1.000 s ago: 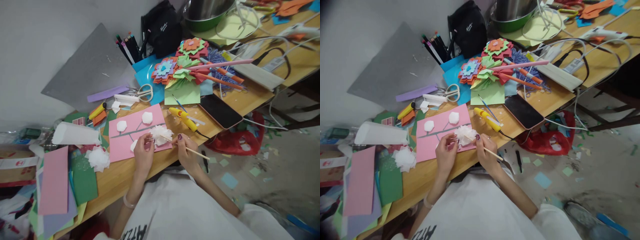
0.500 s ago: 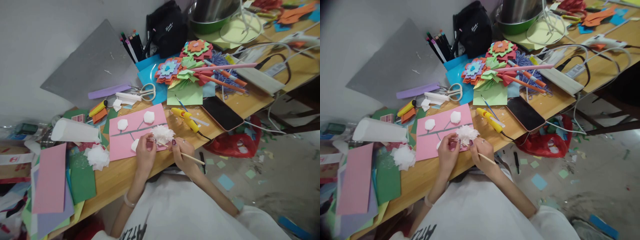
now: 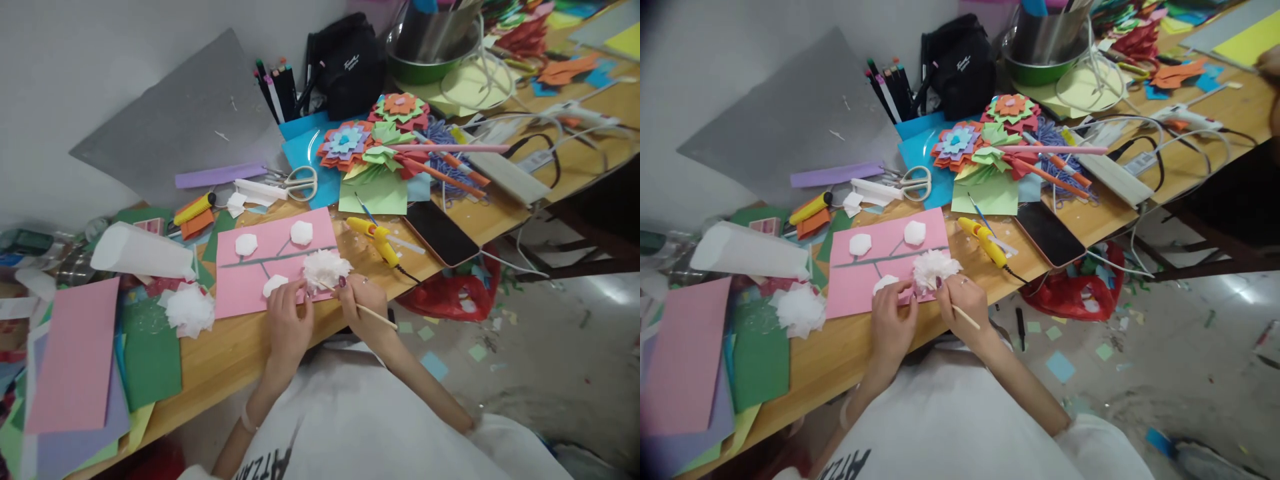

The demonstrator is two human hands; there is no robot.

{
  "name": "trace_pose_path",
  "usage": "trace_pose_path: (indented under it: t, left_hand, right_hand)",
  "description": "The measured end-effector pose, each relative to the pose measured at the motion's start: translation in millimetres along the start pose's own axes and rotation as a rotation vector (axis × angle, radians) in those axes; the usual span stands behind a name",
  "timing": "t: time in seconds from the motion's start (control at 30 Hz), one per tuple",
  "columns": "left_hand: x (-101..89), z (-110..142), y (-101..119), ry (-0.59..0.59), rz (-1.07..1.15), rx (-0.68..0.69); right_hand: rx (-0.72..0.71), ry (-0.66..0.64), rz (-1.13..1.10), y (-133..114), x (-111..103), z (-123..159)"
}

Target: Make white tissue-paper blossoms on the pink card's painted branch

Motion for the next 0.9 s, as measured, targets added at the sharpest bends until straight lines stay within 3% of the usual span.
trace_pose_path:
  t: [0.27,0.57,0.73,0.9]
  left_hand:
    - [-0.1,26,-33,-0.024,-0.094,0.081]
    - [4.2,28,-35,-0.101,-0.11,0.112]
    - [3.2,30,-30,-0.05,-0.173,0.162]
    - [0.0,32,-23,0.061,-0.265,0.185]
  right_hand:
    - [-0.05,-0.1,0.181,-6,12,-28]
    - [-0.154,-0.203,0.233,-17,37,-56]
    - [-0.162,-0.158,0.2,-21,17,-49]
    - [-0.028,-0.017,0.126,-17,-14,-33]
Point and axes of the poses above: each hand's wrist, its own z-axis away from the middle knuckle, its own x-axis out of the palm, y = z × x, the point moved 6 cm from there along -z, towards the middle knuckle, and after that the axes turned 13 degrees about -x, right-handed, at the moved point
